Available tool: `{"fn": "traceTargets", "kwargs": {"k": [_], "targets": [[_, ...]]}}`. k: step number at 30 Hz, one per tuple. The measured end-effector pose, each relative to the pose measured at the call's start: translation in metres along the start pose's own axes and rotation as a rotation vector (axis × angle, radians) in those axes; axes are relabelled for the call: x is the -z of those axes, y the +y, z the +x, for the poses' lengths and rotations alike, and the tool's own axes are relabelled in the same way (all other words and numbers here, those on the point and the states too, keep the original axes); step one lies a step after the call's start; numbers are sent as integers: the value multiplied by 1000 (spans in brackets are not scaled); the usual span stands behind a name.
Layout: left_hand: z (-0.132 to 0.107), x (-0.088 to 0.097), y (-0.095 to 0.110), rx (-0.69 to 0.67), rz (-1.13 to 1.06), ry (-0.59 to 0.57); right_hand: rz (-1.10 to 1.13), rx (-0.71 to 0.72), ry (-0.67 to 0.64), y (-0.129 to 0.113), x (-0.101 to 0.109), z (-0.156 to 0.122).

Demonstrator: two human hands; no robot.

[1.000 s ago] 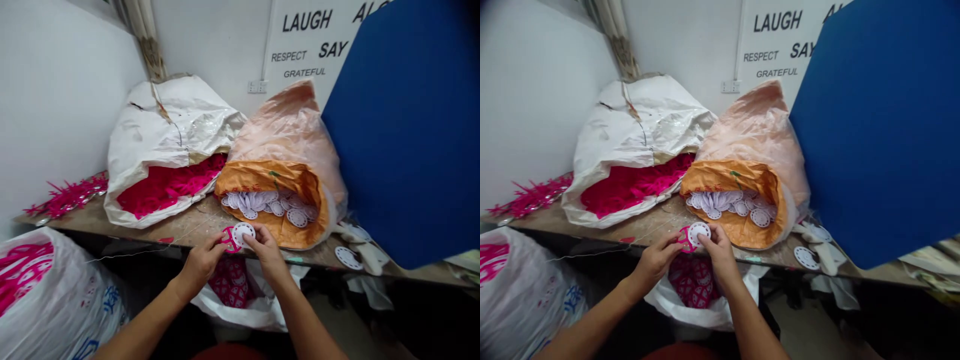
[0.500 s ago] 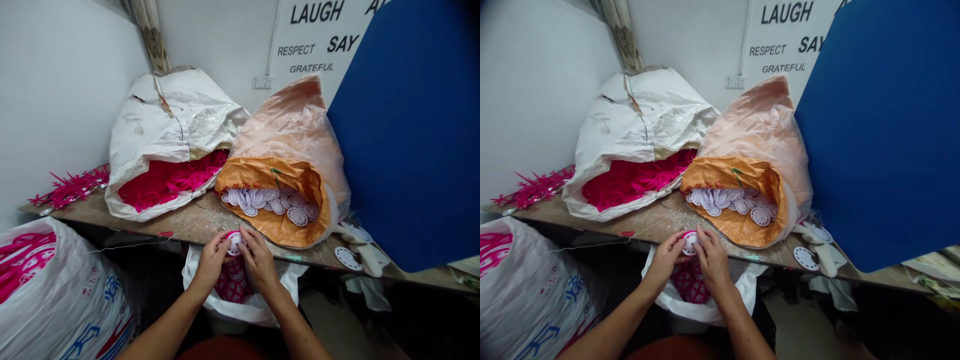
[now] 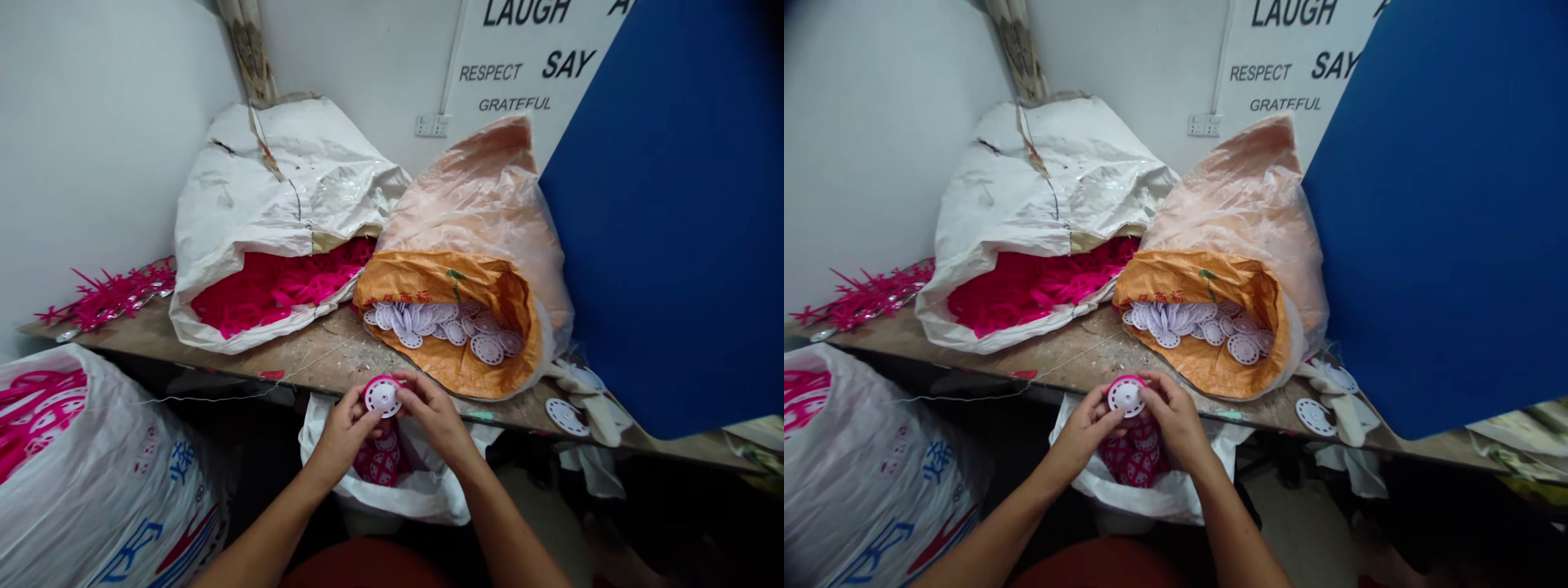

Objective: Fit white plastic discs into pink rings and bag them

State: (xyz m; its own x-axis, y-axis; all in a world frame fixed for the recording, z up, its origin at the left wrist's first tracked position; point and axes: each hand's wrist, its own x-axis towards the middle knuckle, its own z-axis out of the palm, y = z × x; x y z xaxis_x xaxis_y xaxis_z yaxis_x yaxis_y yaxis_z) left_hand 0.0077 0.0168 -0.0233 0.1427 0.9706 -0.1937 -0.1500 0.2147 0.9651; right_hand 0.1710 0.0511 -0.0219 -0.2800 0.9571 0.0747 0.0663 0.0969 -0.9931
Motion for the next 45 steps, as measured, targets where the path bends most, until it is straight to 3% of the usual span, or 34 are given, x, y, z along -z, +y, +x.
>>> {"fn": "traceTargets", "kwargs": {"k": [6, 9, 11, 12, 14, 16, 19, 20, 23, 25, 29, 35, 42, 45], "targets": [[4, 1, -13, -38, 13, 71, -216, 58, -20, 0, -5, -4], [4, 4, -16, -25, 62, 35, -266, 41, -115, -3, 8, 10], [3, 13, -12, -62, 235, 24, -380, 43, -47, 1, 24, 30], [3, 21, -7, -114, 364, 37, -472, 61, 47, 5, 32, 42], [5, 44, 7, -265, 662, 119, -692, 124, 254, 21, 46, 70], [10, 79, 28, -391, 991, 266, -907, 190, 336, 39, 53, 93], [20, 145, 66, -369, 1518, 517, -1124, 291, 344, 58, 54, 108], [23, 167, 77, -336, 1578, 554, -1162, 318, 341, 61, 54, 108], [33, 220, 101, -274, 1690, 516, -1185, 349, 358, 59, 51, 102], [37, 240, 106, -249, 1756, 448, -1137, 351, 377, 54, 51, 98], [38, 249, 100, -236, 1864, 370, -978, 351, 477, 46, 52, 94], [21, 247, 84, -302, 1937, 404, -577, 215, 730, 32, 55, 79], [3, 247, 50, -347, 1867, 555, -277, 96, 697, 22, 57, 43], [1, 247, 48, -353, 1813, 614, -206, 37, 676, 23, 57, 32]]}}
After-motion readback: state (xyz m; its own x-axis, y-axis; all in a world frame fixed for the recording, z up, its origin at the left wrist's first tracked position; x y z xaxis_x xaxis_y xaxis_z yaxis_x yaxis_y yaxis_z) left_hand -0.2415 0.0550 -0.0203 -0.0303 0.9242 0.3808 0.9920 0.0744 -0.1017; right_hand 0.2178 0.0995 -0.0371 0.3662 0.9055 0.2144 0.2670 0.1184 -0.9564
